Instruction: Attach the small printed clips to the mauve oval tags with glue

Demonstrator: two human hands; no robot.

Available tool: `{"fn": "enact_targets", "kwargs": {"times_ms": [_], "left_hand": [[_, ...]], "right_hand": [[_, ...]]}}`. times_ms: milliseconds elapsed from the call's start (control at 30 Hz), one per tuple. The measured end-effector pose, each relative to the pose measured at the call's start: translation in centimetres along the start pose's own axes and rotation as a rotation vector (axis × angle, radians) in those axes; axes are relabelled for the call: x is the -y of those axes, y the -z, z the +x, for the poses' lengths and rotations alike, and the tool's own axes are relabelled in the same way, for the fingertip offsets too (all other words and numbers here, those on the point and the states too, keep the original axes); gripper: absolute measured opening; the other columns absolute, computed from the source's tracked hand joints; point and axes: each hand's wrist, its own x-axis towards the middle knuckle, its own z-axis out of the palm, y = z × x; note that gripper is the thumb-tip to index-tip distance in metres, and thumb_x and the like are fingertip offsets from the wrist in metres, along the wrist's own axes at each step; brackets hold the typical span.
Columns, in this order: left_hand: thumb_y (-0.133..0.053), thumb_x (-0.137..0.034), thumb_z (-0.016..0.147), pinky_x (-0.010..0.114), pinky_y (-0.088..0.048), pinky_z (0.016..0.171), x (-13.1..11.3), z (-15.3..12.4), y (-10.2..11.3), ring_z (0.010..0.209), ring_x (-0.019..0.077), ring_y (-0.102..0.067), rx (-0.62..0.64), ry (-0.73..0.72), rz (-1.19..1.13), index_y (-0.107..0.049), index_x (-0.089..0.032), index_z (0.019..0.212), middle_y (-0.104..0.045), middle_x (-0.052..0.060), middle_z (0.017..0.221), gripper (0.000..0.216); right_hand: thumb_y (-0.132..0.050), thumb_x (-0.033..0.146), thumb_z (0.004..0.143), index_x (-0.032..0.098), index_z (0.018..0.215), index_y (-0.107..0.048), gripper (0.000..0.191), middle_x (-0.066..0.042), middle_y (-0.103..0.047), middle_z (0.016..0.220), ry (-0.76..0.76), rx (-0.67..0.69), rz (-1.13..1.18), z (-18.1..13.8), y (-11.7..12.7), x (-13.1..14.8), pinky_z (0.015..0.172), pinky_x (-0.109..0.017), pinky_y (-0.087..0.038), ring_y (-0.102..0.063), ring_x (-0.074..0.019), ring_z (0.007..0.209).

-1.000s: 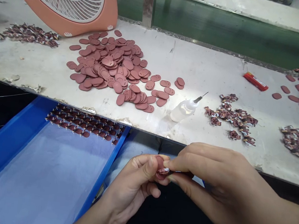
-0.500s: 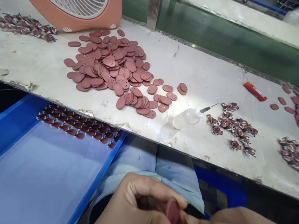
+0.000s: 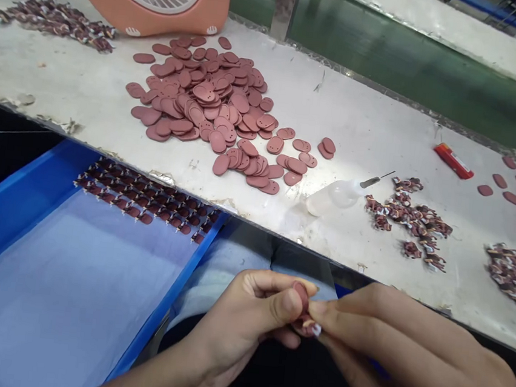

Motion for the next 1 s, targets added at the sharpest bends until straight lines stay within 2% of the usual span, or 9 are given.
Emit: {"fn": "enact_targets", "kwargs": {"times_ms": [167, 367, 500, 700, 800, 900, 1000], "left_hand": [[-0.084, -0.045, 0.073, 0.012, -0.048, 0.056, 0.3, 0.7, -0.2, 0.064, 0.0071, -0.062, 0.018, 0.008, 0.002, -0.081, -0.015, 0.086, -0.068, 0.001, 0.069, 0.033], [-0.085, -0.043, 0.072, 0.011, -0.048, 0.055, 0.7, 0.7, -0.3, 0.062, 0.006, -0.061, 0.011, -0.003, -0.013, -0.081, -0.015, 0.087, -0.067, 0.0, 0.068, 0.032], [-0.085, -0.042, 0.072, 0.01, -0.049, 0.055, 0.8, 0.5, -0.3, 0.062, 0.0058, -0.062, 0.008, -0.012, -0.02, -0.081, -0.015, 0.088, -0.068, 0.001, 0.068, 0.032], [-0.085, -0.042, 0.071, 0.01, -0.051, 0.052, 0.5, 0.6, 0.1, 0.062, 0.0064, -0.062, 0.025, -0.016, -0.053, -0.08, -0.014, 0.087, -0.066, 0.001, 0.069, 0.033], [-0.084, -0.043, 0.073, 0.011, -0.053, 0.052, 0.4, 0.7, 0.5, 0.062, 0.0064, -0.062, 0.071, -0.012, -0.083, -0.08, -0.013, 0.087, -0.065, 0.001, 0.07, 0.032], [-0.08, -0.042, 0.078, 0.012, -0.055, 0.05, 0.2, 0.9, 1.0, 0.061, 0.0069, -0.062, 0.091, 0.013, -0.107, -0.08, -0.014, 0.087, -0.063, 0.001, 0.07, 0.029], [-0.08, -0.041, 0.079, 0.011, -0.054, 0.046, 0.0, 0.8, 1.6, 0.058, 0.006, -0.061, 0.096, 0.036, -0.125, -0.08, -0.015, 0.086, -0.062, 0.0, 0.069, 0.027]], "right_hand": [[-0.057, 0.013, 0.095, 0.019, 0.098, -0.068, 0.013, -0.002, -0.071, 0.085, 0.026, 0.018, -0.056, 0.6, 0.2, -0.9, 0.068, -0.013, -0.057, -0.069, -0.0098, 0.071], [-0.057, 0.011, 0.094, 0.019, 0.097, -0.07, 0.015, -0.003, -0.071, 0.082, 0.045, 0.017, -0.065, 0.1, 0.3, -0.8, 0.063, -0.017, -0.058, -0.069, -0.0119, 0.068], [-0.06, 0.009, 0.091, 0.018, 0.094, -0.07, 0.014, -0.001, -0.07, 0.081, 0.045, -0.014, -0.07, -0.1, 0.3, -0.8, 0.065, -0.014, -0.056, -0.067, -0.0092, 0.068], [-0.058, 0.011, 0.094, 0.018, 0.096, -0.069, 0.013, 0.001, -0.069, 0.083, 0.051, -0.003, -0.05, 0.7, 0.1, -1.0, 0.073, -0.008, -0.053, -0.065, -0.0059, 0.072], [-0.058, 0.014, 0.096, 0.018, 0.108, -0.067, 0.015, 0.0, -0.068, 0.092, 0.048, 0.04, -0.039, 0.7, 0.0, -1.2, 0.079, -0.01, -0.052, -0.065, -0.0075, 0.08], [-0.059, 0.031, 0.099, 0.019, 0.128, -0.057, 0.031, -0.003, -0.067, 0.103, 0.02, 0.055, -0.027, 0.7, 0.1, -1.5, 0.08, -0.013, -0.054, -0.065, -0.0097, 0.088], [-0.06, 0.028, 0.099, 0.022, 0.126, -0.058, 0.028, -0.001, -0.065, 0.098, -0.037, 0.055, 0.079, 1.0, 0.1, -1.8, 0.073, -0.013, -0.054, -0.064, -0.0084, 0.08]]}}
